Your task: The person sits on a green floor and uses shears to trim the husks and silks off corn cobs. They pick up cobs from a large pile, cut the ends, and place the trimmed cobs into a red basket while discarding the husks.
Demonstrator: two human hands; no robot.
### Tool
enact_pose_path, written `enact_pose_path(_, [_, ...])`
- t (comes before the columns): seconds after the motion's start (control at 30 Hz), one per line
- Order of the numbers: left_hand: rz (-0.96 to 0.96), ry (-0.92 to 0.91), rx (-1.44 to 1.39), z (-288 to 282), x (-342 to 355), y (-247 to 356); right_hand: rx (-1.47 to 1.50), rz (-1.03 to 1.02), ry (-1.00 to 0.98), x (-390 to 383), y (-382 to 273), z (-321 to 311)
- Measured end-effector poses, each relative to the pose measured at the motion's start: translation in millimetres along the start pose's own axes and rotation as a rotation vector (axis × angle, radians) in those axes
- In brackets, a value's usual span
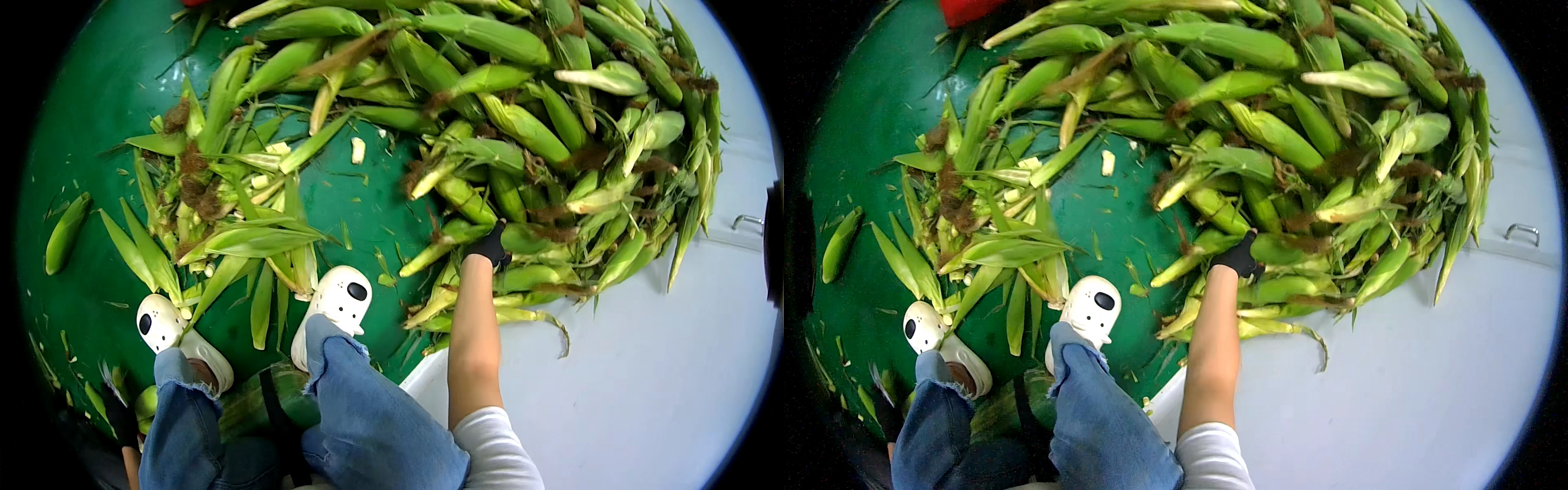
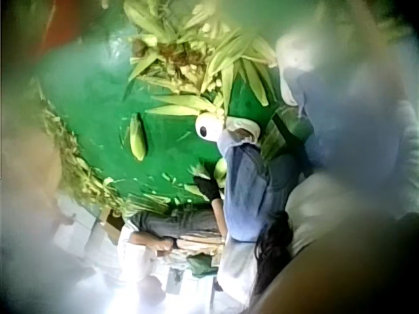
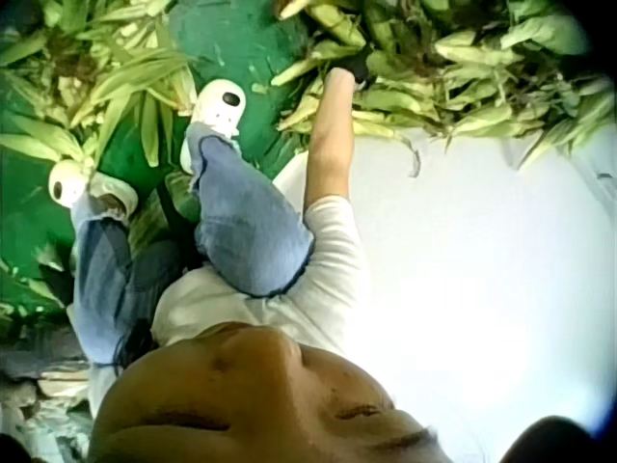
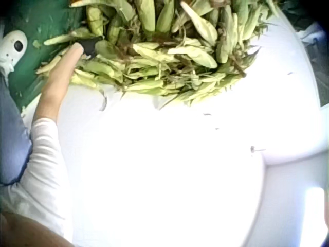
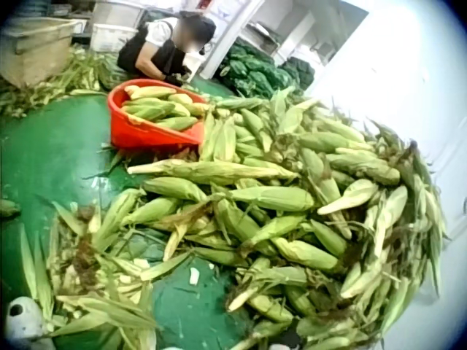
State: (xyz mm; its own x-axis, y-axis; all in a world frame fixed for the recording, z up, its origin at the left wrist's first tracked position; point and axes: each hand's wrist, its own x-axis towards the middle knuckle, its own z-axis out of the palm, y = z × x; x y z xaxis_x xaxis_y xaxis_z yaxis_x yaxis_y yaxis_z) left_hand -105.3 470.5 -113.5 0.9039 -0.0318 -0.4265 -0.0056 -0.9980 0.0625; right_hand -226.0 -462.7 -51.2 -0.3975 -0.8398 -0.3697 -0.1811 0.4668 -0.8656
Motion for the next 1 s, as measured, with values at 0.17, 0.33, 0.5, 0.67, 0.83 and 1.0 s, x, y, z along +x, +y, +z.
enact_pose_path(0.17, [0.370, 0.256, -0.315, -93, 49, 180, 0.447, -0.164, -0.312, -99, 25, 31])
enact_pose_path(0.33, [0.819, -0.021, -0.636, -157, 100, 363, 0.205, -0.015, -0.715, -222, 131, 5])
enact_pose_path(0.5, [1.385, 0.685, -0.025, -237, 135, 466, -0.201, 0.076, -1.250, -254, 109, 26])
enact_pose_path(0.67, [1.432, 0.715, 0.085, -239, 161, 480, -0.738, -0.595, -1.611, -249, 28, 33])
enact_pose_path(0.83, [1.298, 0.011, 0.259, -214, 166, 479, -0.857, -0.327, -1.928, -247, -17, 29])
enact_pose_path(1.0, [0.981, -0.704, -0.816, -193, 148, 462, 0.026, 0.730, -1.925, -244, -28, 29])
